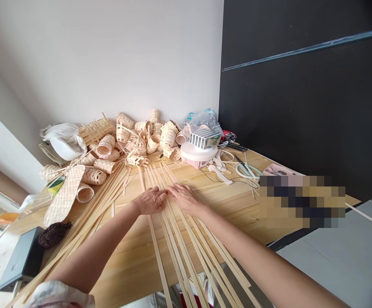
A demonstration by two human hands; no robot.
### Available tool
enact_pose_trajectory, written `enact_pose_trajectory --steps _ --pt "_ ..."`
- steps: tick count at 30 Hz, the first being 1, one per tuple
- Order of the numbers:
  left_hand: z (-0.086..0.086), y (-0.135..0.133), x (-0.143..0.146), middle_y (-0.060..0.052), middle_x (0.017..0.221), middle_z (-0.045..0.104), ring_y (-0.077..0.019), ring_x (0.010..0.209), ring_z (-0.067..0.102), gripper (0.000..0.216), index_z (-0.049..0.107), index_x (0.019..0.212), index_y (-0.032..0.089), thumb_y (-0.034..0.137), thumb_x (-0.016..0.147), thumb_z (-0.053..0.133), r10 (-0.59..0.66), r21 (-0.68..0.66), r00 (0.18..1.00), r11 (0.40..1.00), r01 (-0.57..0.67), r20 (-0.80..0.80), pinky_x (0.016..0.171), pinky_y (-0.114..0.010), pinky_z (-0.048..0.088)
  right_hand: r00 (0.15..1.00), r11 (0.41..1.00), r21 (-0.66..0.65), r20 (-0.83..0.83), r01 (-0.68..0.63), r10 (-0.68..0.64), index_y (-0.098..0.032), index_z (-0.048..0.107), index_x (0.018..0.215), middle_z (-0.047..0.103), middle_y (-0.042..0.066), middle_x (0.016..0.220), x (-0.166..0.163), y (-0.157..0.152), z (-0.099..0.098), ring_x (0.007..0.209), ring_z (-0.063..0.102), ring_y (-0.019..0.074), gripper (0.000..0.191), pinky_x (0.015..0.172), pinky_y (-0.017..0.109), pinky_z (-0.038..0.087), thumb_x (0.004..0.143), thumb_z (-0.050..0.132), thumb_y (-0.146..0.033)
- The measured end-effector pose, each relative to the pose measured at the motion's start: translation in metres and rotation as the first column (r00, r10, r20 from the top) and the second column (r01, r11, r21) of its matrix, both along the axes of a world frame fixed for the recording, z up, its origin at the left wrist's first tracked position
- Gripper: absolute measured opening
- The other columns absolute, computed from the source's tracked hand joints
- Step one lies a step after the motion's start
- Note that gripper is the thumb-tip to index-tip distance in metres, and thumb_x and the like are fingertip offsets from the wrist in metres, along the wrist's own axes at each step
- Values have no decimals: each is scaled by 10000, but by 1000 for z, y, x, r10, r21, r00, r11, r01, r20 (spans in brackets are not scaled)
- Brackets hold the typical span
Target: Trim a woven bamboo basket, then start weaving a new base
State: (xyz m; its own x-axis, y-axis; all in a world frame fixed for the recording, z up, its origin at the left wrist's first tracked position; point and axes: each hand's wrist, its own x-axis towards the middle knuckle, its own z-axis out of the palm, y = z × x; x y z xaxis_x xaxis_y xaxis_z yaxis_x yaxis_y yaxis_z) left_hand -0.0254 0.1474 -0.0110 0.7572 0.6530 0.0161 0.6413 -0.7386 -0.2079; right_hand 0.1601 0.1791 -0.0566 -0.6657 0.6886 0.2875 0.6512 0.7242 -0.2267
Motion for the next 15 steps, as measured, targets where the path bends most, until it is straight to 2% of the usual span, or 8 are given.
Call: enact_pose_trajectory --steps 5,10,15 --pt "-3 1 0 -102 1149 524 -197 797 493 266 461 1002 159 203 748 526 10 -3 1000 1000 -10 25 743 -345 410 1000 1000 7 4 -11 11 -146 455 1254 515 111 1249 -2 -3 4 1216 357 236 405 956 427 286 872 321 -155" --pt "-5 2 -1 -105 1037 559 -210 820 492 296 456 1023 144 213 747 536 12 -7 1000 1000 -12 15 759 -347 408 997 997 3 18 -75 75 -166 375 1315 433 76 1334 -4 4 4 1261 298 209 487 980 410 276 840 308 -83" --pt "-7 0 -3 -113 1109 528 -203 830 488 296 452 1043 148 222 764 519 14 9 999 1000 -14 32 774 -348 407 996 996 -10 27 -86 86 -156 409 1292 487 100 1283 -7 11 -1 1254 314 227 454 966 433 290 855 299 -108"
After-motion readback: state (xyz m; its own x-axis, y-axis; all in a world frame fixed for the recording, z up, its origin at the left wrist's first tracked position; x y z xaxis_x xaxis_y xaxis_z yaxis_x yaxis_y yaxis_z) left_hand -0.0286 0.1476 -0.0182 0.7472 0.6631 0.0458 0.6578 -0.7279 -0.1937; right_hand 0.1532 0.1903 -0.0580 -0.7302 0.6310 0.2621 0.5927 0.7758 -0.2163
